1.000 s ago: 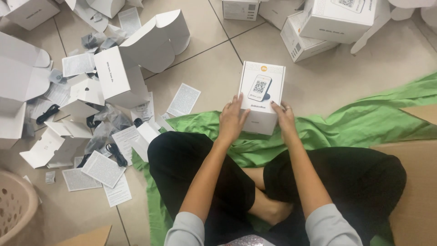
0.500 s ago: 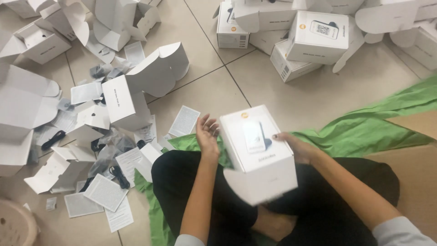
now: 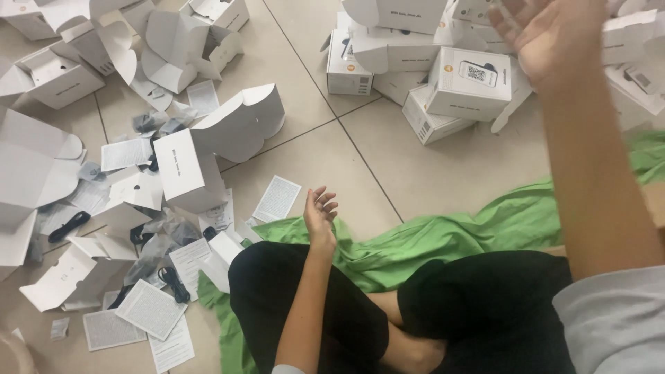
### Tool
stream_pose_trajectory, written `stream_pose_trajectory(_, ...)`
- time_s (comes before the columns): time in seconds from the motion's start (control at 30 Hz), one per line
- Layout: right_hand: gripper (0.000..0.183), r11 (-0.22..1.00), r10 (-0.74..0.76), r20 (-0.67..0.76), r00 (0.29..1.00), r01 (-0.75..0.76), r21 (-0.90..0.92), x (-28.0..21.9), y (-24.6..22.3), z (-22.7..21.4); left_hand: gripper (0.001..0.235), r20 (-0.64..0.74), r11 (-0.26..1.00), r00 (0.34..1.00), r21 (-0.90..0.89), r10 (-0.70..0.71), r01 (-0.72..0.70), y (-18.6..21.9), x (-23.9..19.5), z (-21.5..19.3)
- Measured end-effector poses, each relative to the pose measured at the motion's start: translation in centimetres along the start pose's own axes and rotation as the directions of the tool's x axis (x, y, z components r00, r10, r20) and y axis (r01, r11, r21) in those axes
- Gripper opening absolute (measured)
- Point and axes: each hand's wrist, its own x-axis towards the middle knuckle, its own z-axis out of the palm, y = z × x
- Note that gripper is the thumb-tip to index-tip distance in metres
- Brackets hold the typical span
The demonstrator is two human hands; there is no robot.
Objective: The person organizes and packs small electronic device components and manuals into boxes on the floor.
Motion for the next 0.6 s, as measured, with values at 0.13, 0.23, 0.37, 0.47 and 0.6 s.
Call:
stream_pose_trajectory(0.13,0.044,0.933,0.267,-0.154,0.951,-0.295,-0.206,-8.7,6.0,12.1,0.045,0.028,0.997,0.999,0.071,0.033,-0.035,0.9,-1.5,1.3)
stream_pose_trajectory(0.23,0.04,0.734,0.453,-0.204,0.868,-0.493,-0.467,-14.3,14.5,11.6,0.045,0.06,0.983,0.998,0.182,0.017,-0.027,0.8,-2.1,1.7)
stream_pose_trajectory(0.37,0.045,0.681,0.582,0.028,0.813,-0.468,-0.563,-20.4,22.6,12.4,0.043,0.108,0.973,0.992,0.215,0.064,-0.086,1.0,-2.6,1.7)
stream_pose_trajectory(0.47,0.041,0.703,0.583,0.162,0.796,-0.394,-0.592,-22.2,24.4,16.1,0.034,0.145,0.931,0.957,0.233,0.251,-0.28,1.3,-3.4,1.0)
stream_pose_trajectory(0.6,0.032,0.839,0.439,0.217,0.872,-0.311,-0.447,-22.8,27.4,22.2,0.026,0.173,0.787,0.854,0.333,0.491,-0.52,7.4,-6.8,-1.1)
